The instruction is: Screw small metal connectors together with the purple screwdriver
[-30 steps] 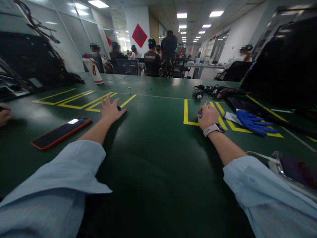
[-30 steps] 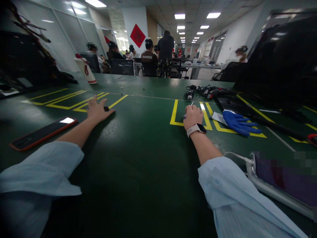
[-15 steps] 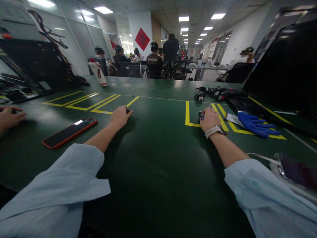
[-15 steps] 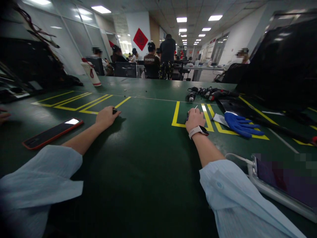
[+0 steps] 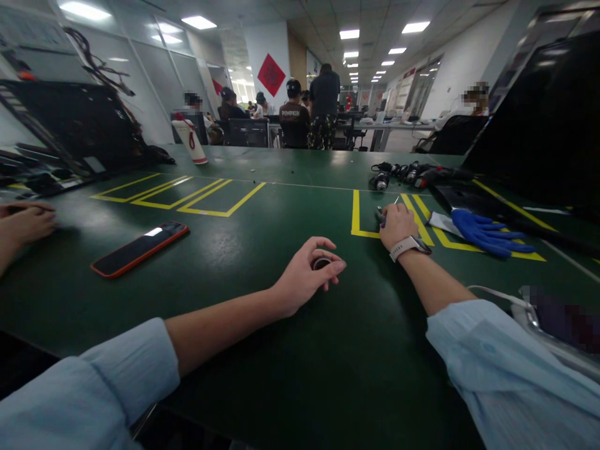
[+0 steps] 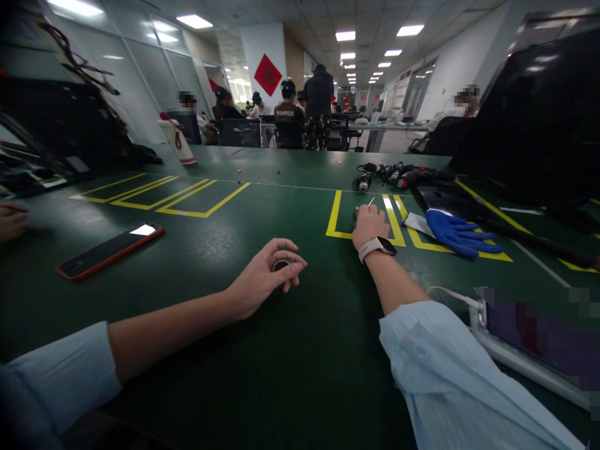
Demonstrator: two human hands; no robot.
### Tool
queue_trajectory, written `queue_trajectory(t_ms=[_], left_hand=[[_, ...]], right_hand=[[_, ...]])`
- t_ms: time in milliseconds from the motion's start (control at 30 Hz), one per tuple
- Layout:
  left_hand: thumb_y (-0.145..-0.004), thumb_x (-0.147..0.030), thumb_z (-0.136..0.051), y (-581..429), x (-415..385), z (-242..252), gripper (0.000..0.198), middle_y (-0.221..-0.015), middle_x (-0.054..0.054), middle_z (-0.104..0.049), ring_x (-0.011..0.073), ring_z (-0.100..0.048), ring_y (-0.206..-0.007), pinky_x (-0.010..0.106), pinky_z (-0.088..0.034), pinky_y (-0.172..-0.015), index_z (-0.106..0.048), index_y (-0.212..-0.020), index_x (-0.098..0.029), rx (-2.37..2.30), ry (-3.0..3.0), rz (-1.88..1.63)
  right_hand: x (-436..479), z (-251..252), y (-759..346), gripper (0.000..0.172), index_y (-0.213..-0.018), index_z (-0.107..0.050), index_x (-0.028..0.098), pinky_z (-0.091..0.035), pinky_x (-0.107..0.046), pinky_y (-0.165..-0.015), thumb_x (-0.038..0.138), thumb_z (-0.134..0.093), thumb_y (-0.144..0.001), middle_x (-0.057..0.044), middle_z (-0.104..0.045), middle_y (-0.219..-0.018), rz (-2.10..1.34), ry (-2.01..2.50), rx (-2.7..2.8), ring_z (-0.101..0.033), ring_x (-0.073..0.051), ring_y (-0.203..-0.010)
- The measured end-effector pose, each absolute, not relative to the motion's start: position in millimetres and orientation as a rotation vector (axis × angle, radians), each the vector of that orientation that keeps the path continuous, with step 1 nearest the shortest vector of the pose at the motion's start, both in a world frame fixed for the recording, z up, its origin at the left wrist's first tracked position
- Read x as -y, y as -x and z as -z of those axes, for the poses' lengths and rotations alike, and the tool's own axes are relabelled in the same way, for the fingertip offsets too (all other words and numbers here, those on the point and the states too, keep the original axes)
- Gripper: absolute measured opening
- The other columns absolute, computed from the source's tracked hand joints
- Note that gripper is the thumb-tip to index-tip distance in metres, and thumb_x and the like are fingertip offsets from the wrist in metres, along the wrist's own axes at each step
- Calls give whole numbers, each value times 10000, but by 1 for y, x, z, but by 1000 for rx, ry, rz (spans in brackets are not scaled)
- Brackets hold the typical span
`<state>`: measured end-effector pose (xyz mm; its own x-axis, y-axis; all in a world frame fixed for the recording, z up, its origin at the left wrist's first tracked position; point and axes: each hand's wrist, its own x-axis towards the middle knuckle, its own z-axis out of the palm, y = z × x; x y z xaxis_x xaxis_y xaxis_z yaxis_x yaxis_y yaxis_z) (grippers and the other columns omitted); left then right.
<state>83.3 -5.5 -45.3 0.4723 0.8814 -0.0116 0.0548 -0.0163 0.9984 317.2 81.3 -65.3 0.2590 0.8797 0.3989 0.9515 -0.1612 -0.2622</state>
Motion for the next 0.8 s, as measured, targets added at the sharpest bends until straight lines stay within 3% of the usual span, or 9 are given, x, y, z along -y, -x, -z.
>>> queue_trajectory(t_ms=[200,367,467,600,700,800], left_hand=[[-688,-96,-701,-75,-3,55,411,-977,41,-591,147,-594,-907,319,-487,-830,-523,-1053,-159,-908,-1550,-712],[-764,-191,-649,-70,-11,59,359,-1039,71,-591,180,-608,-871,338,-519,-718,-514,-1095,-158,-862,-1728,-691],[-749,-329,-686,-66,-16,56,388,-1010,52,-605,194,-566,-844,363,-478,-723,-558,-1088,-191,-961,-2116,-723],[-725,-398,-703,-62,-19,52,341,-922,37,-609,215,-509,-883,377,-416,-783,-583,-962,-183,-1015,-2475,-736],[-721,-355,-715,-62,-18,53,367,-909,22,-561,170,-517,-818,308,-432,-726,-504,-956,-168,-926,-2361,-762],[-704,-342,-729,-62,-17,55,387,-847,-5,-511,131,-485,-709,244,-414,-610,-464,-927,-171,-891,-2265,-753]], right_hand=[[-79,67,-316,212,-981,-557,143,-433,-484,-764,77,-504,-787,-177,-544,-1144,162,2033,1600,-468,-354,-1068],[-74,61,-312,188,-910,-567,143,-363,-529,-857,80,-551,-734,-181,-564,-1109,101,1879,1501,-444,-366,-1097],[-67,52,-298,67,-839,-567,154,-356,-496,-875,172,-534,-784,-154,-598,-1013,34,1699,1433,-485,-317,-1027],[-44,42,-262,334,-659,-532,187,-454,-324,-630,400,-407,-883,-41,-584,-662,-210,1418,1346,-551,-177,-663],[-14,35,-239,452,-567,-487,196,-350,-225,-408,472,-356,-900,14,-489,-508,-442,1235,1275,-455,-100,-434],[19,28,-231,466,-439,-423,194,-190,-216,-351,436,-545,-818,60,-345,-392,-1014,854,942,-290,-62,-347]])
